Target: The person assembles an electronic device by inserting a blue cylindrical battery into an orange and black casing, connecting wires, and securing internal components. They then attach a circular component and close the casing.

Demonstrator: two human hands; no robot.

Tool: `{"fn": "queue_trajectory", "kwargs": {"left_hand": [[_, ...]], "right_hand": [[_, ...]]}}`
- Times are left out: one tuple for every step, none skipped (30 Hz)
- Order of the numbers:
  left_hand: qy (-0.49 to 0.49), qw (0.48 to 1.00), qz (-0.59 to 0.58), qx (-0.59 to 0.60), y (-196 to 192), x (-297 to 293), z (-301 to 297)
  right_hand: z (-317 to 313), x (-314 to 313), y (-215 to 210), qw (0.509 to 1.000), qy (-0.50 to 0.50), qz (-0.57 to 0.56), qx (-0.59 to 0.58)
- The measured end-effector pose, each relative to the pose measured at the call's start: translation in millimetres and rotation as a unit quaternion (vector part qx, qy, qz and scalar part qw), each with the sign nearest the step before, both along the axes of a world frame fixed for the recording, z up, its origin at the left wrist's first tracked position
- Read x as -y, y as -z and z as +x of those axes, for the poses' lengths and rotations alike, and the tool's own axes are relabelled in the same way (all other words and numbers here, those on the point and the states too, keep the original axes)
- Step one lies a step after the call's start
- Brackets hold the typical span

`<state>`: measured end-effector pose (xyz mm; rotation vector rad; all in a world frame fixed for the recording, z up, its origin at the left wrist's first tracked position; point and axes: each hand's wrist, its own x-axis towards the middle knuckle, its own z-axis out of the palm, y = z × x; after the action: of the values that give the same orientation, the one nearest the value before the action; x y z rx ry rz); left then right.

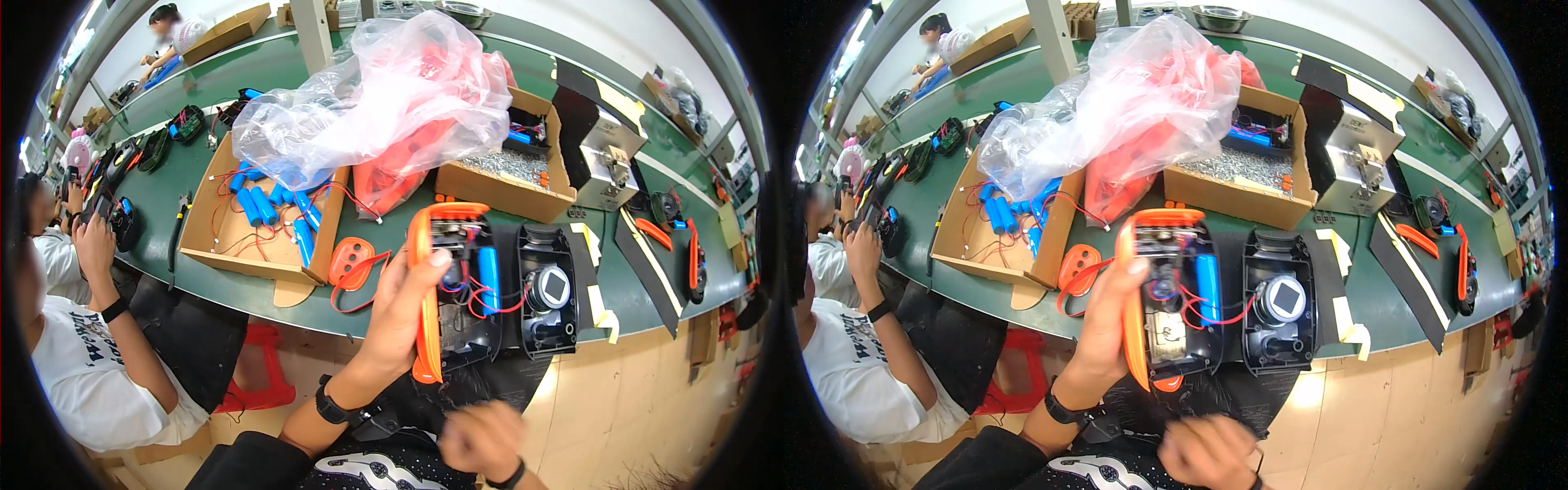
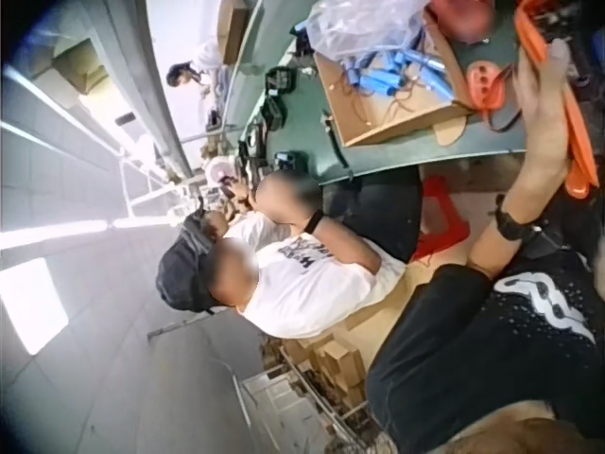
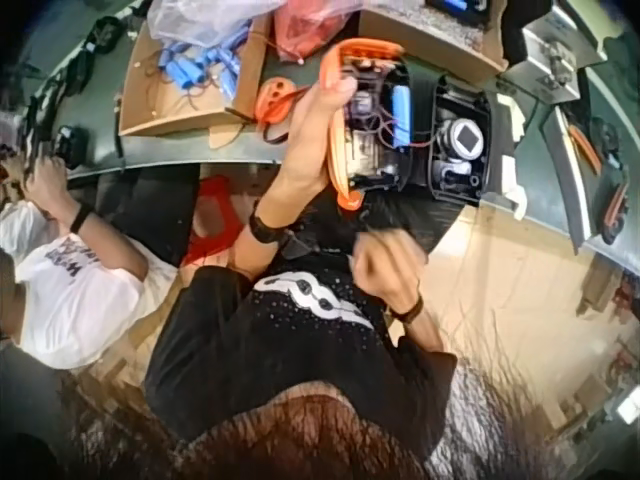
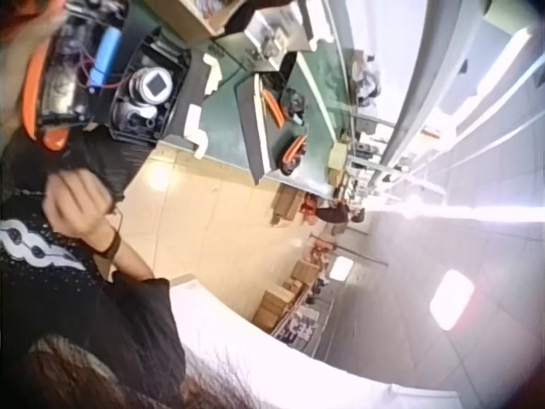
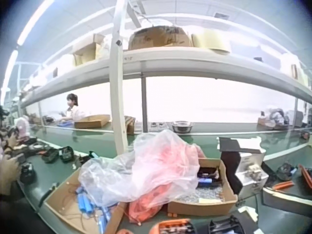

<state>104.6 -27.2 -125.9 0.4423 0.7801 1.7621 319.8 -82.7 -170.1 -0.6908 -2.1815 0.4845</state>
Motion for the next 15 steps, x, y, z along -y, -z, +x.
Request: {"fn": "queue_trajectory", "kwargs": {"left_hand": [[-0.021, 0.998, 0.001, -0.055, -0.2, -4.2, 0.5], [-0.039, 0.992, -0.022, -0.12, 2.2, -5.9, -2.2], [-0.071, 0.984, -0.002, -0.165, 8.0, -10.9, -0.3], [-0.093, 0.97, -0.017, -0.225, 6.2, -10.5, 2.0], [-0.115, 0.951, -0.035, -0.284, 5.1, -7.1, 3.4], [-0.134, 0.913, -0.024, -0.385, 12.9, -6.6, -1.1], [-0.166, 0.876, -0.024, -0.452, 5.2, -2.7, -3.5], [-0.176, 0.816, -0.044, -0.549, -5.1, 6.4, -8.9], [-0.183, 0.746, -0.062, -0.638, -13.7, 14.4, -12.6], [-0.213, 0.73, -0.048, -0.648, -19.0, 20.3, -12.8], [-0.221, 0.713, -0.035, -0.664, -18.5, 27.8, -17.2], [-0.225, 0.697, -0.02, -0.68, -18.5, 37.9, -20.9], [-0.229, 0.685, -0.003, -0.692, -16.7, 45.6, -24.9], [-0.253, 0.657, -0.019, -0.71, -22.9, 53.7, -26.4], [-0.241, 0.647, -0.024, -0.723, -17.4, 64.3, -31.0]], "right_hand": [[-18.4, 2.3, 11.5, 0.996, -0.031, -0.056, 0.068], [-30.8, -4.2, 20.8, 0.993, -0.007, -0.039, 0.11], [-37.8, -8.4, 34.7, 0.988, 0.002, -0.048, 0.149], [-44.6, -13.6, 48.8, 0.98, 0.012, -0.055, 0.189], [-43.8, -15.8, 63.5, 0.968, -0.018, -0.12, 0.218], [-43.6, -18.9, 78.5, 0.951, -0.04, -0.181, 0.247], [-47.5, -21.7, 83.9, 0.949, -0.052, -0.204, 0.234], [-52.7, -22.0, 85.4, 0.974, -0.044, -0.128, 0.184], [-52.8, -23.8, 87.0, 0.969, -0.046, -0.146, 0.192], [-47.9, -24.0, 88.0, 0.964, -0.05, -0.165, 0.201], [-44.0, -23.8, 90.7, 0.958, -0.051, -0.185, 0.211], [-41.3, -22.9, 99.5, 0.968, -0.031, -0.177, 0.172], [-40.5, -25.4, 98.2, 0.974, -0.037, -0.17, 0.144], [-40.0, -27.0, 94.3, 0.979, -0.041, -0.163, 0.115], [-37.5, -26.7, 88.7, 0.983, -0.045, -0.155, 0.088]]}}
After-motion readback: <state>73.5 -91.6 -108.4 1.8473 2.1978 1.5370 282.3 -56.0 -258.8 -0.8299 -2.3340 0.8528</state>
